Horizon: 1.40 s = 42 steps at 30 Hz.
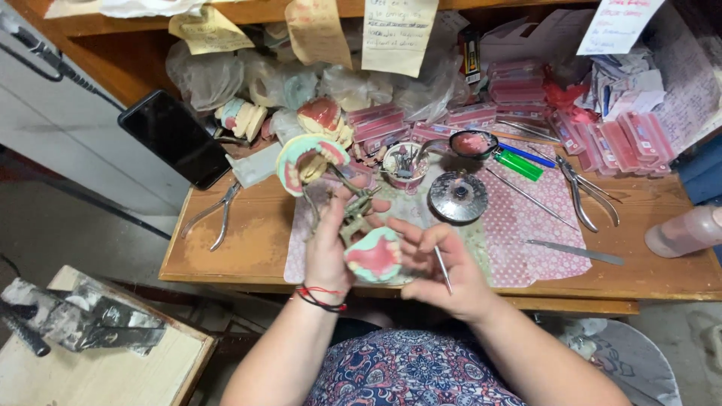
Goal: A dental prosthetist is shaping the gum area of a dental model using a metal tool and pink wax.
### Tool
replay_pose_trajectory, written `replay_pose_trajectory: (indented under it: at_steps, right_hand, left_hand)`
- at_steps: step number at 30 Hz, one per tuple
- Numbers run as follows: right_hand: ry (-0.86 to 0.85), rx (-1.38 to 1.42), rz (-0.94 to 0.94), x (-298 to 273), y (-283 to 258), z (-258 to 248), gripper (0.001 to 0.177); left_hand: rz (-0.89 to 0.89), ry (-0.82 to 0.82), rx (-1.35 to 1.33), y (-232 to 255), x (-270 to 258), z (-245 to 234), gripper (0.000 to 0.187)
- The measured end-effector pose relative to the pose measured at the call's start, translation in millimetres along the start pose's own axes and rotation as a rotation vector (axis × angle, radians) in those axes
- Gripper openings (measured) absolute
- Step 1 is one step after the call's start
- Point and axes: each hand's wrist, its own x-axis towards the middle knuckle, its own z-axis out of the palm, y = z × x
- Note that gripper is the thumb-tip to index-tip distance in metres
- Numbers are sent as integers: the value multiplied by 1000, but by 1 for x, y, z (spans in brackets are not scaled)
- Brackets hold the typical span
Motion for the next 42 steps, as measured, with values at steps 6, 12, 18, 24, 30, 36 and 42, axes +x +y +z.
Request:
replay_pose_trajectory:
  at_steps: [6,12,18,24,30,36,42]
  right_hand:
    - [348,-604,-29,9,-63,-53,47]
    - [640,-475,-53,7,-37,-91,33]
    - [723,-294,-22,6,-44,-103,22]
    - [735,-239,-27,4,-43,-106,20]
    - [716,-196,-56,3,-43,-116,24]
    - [752,-258,-56,28,-67,-108,30]
    - [752,-402,-43,39,-63,-115,29]
  left_hand:
    - [63,73,131,38,30,6,43]
    - [45,-56,271,49,50,33,40]
    - [64,-190,357,35,83,52,35]
    - [15,-139,395,22,80,54,35]
    - [42,-155,389,2,99,15,37]
    - [48,-200,460,6,92,22,36]
    - [88,-248,629,18,86,29,36]
